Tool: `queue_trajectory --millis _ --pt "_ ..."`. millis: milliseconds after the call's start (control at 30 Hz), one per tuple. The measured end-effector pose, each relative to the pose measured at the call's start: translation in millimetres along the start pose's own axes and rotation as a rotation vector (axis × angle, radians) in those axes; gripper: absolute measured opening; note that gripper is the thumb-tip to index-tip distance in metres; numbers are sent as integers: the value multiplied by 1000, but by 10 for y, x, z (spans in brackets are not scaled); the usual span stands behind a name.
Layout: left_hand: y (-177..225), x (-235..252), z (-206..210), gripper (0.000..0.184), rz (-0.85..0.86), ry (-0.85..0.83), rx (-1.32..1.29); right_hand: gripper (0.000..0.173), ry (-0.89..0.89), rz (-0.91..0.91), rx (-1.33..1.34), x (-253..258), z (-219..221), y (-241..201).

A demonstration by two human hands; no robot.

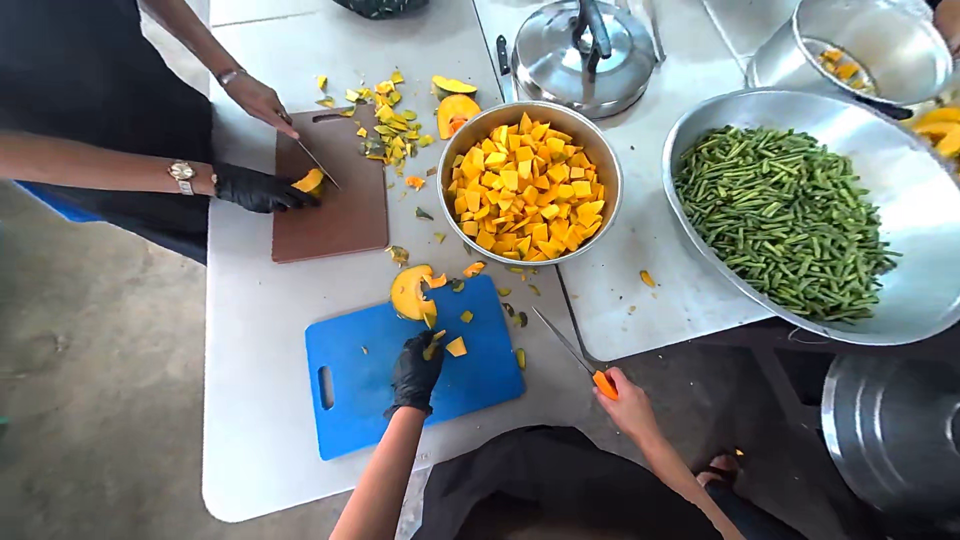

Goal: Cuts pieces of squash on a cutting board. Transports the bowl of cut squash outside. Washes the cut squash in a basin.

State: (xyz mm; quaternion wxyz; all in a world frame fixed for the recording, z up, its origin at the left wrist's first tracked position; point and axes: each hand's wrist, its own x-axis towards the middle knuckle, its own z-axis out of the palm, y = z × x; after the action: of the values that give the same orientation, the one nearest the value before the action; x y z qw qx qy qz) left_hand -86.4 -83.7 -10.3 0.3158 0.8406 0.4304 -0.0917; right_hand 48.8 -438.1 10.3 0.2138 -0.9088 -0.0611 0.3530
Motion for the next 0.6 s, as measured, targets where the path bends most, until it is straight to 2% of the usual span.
queue_trajectory --millis 100,267,367,467,533,600 --pt "-46 -42 115 37 53 41 90 37 13 13 24 36 -24 0" --pt "-162 -64 154 32 47 161 0 37 67 -4 81 72 9 106" --pt "-98 -83 -9 28 -162 173 -347 38 67 2 84 86 10 133" --pt "388 -117 -257 29 -348 120 -873 37 87 0 99 99 12 117" --pt "841 -56 -397 23 -366 2 -1173 38 69 0 118 112 -8 74" --pt "1303 119 -441 18 -318 -104 -1357 38 55 -3 124 119 -27 14"
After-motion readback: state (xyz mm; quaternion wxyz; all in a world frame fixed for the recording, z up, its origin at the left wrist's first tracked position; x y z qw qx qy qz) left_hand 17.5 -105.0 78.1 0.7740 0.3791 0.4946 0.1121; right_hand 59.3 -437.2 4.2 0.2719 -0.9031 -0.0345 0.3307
